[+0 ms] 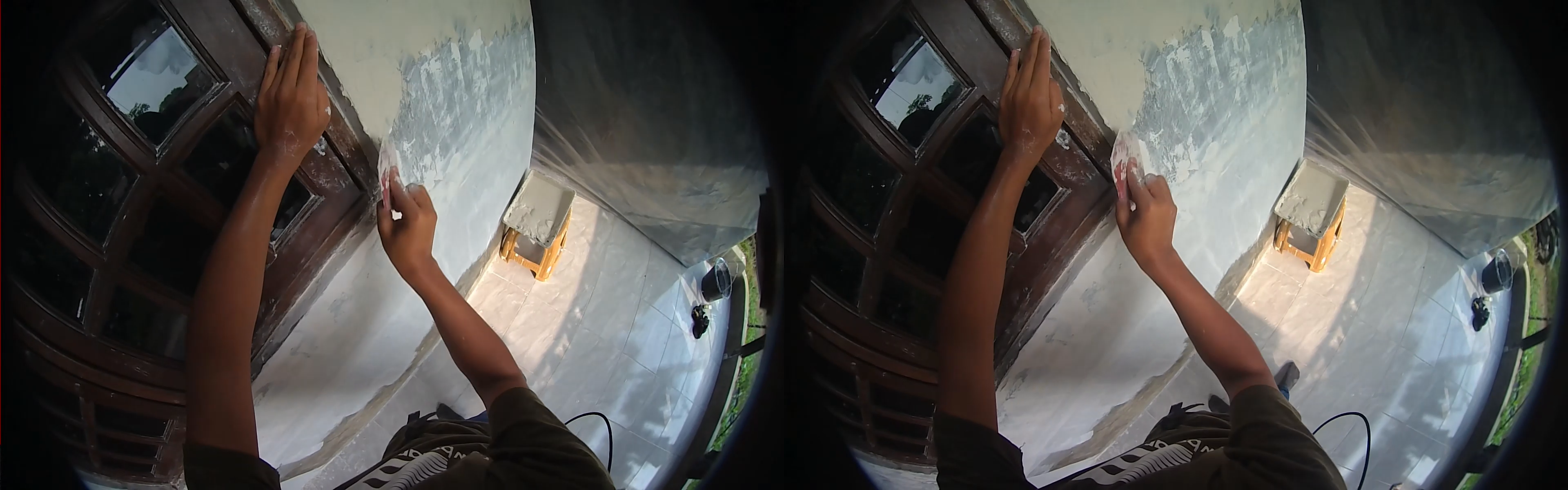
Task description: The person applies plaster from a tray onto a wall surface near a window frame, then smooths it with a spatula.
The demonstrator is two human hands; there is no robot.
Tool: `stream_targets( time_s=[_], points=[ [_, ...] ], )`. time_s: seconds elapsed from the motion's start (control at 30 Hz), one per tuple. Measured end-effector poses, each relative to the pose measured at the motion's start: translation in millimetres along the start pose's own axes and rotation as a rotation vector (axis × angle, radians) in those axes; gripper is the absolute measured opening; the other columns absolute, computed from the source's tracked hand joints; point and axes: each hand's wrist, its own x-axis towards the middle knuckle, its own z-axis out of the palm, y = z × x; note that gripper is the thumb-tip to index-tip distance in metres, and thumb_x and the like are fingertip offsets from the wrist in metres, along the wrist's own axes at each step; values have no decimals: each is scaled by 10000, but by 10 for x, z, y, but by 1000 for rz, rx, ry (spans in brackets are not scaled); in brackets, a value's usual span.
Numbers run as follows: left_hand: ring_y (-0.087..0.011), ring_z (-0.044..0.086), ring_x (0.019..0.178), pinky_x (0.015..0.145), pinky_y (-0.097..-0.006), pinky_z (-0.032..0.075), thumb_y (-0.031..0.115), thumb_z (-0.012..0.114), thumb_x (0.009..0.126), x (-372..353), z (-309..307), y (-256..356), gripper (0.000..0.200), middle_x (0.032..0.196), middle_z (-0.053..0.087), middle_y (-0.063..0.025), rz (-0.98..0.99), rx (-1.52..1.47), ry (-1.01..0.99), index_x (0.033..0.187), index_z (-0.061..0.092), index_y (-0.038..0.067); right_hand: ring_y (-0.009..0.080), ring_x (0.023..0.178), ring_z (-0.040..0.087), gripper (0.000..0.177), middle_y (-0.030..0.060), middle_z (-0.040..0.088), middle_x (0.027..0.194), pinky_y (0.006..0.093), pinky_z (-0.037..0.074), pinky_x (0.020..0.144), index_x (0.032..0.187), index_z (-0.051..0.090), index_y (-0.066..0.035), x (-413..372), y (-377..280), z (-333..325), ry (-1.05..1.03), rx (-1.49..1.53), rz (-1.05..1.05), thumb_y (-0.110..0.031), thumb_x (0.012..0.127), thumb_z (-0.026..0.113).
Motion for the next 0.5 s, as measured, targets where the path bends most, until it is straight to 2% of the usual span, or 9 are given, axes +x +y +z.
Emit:
stream_targets(
  time_s=[0.03, 0.1, 0.2, 0.23, 0.3, 0.33, 0.37, 0.4, 0.5],
  points=[
    [-318, 484, 1349, 1167, -457, 338, 49, 517, 887, -5, -6, 1, 538, 1475, 458, -229, 2, 1, -2, 1408, 444, -68, 287, 727, 561, 439, 118, 557, 761, 407, 470, 614, 1225, 657, -22, 264, 66, 33, 103, -28, -37, -23, 788, 705],
    [-315, 486, 1347, 1166, -457, 340, 49, 521, 884, 1, 1, -1, 539, 1477, 458, -224, 10, 19, 11, 1405, 445, -68, 324, 781, 588, 359, 136, 597, 798, 429, 486, 656, 1160, 673, -17, 716, 156, 115, 170, -86, -46, -21, 802, 673],
    [-310, 488, 1346, 1165, -453, 342, 48, 522, 883, -5, 26, -16, 540, 1478, 458, -219, 15, 19, 18, 1404, 445, -69, 343, 825, 609, 333, 163, 624, 842, 445, 501, 678, 1150, 662, -3, 861, 150, 280, 64, -256, -71, -27, 819, 634],
    [-310, 488, 1346, 1165, -453, 342, 48, 522, 883, -11, 16, -6, 540, 1478, 458, -219, 14, 19, 17, 1404, 445, -69, 362, 784, 617, 336, 170, 618, 810, 456, 515, 662, 1154, 664, -26, 751, 187, 375, 101, -268, -117, -23, 820, 626],
    [-302, 490, 1345, 1167, -448, 342, 48, 524, 881, 2, 3, 10, 546, 1483, 453, -216, 0, 16, 13, 1406, 439, -72, 357, 795, 614, 438, 178, 600, 805, 459, 516, 657, 1229, 622, 9, 338, 56, 347, 20, -278, -123, 4, 791, 624],
    [-302, 490, 1345, 1167, -448, 342, 48, 524, 881, -7, 5, 5, 546, 1483, 453, -216, -4, 17, 14, 1406, 439, -72, 352, 789, 614, 495, 174, 602, 812, 452, 519, 663, 1261, 607, 18, 72, 39, 331, -34, -285, -107, -3, 770, 665],
    [-299, 491, 1345, 1169, -445, 341, 49, 525, 880, -12, 16, 1, 547, 1483, 453, -215, 1, 21, 15, 1407, 438, -71, 351, 988, 628, 486, 179, 646, 1006, 437, 546, 803, 1241, 610, 26, -104, -113, 195, -188, -219, -2, -11, 760, 674],
    [-296, 491, 1345, 1170, -441, 340, 50, 526, 879, -10, 25, -6, 549, 1484, 452, -214, 6, 25, 17, 1407, 437, -70, 341, 924, 638, 483, 174, 645, 970, 429, 556, 744, 1230, 630, 16, -225, -125, 154, -118, -111, -43, -7, 753, 704],
    [-295, 491, 1345, 1172, -437, 340, 50, 527, 877, 4, -13, 16, 551, 1485, 452, -213, -7, 11, -2, 1408, 437, -68, 320, 774, 606, 448, 152, 606, 845, 425, 520, 645, 1215, 641, 10, 136, -118, 41, 6, -60, -23, -5, 771, 696]
  ],
)
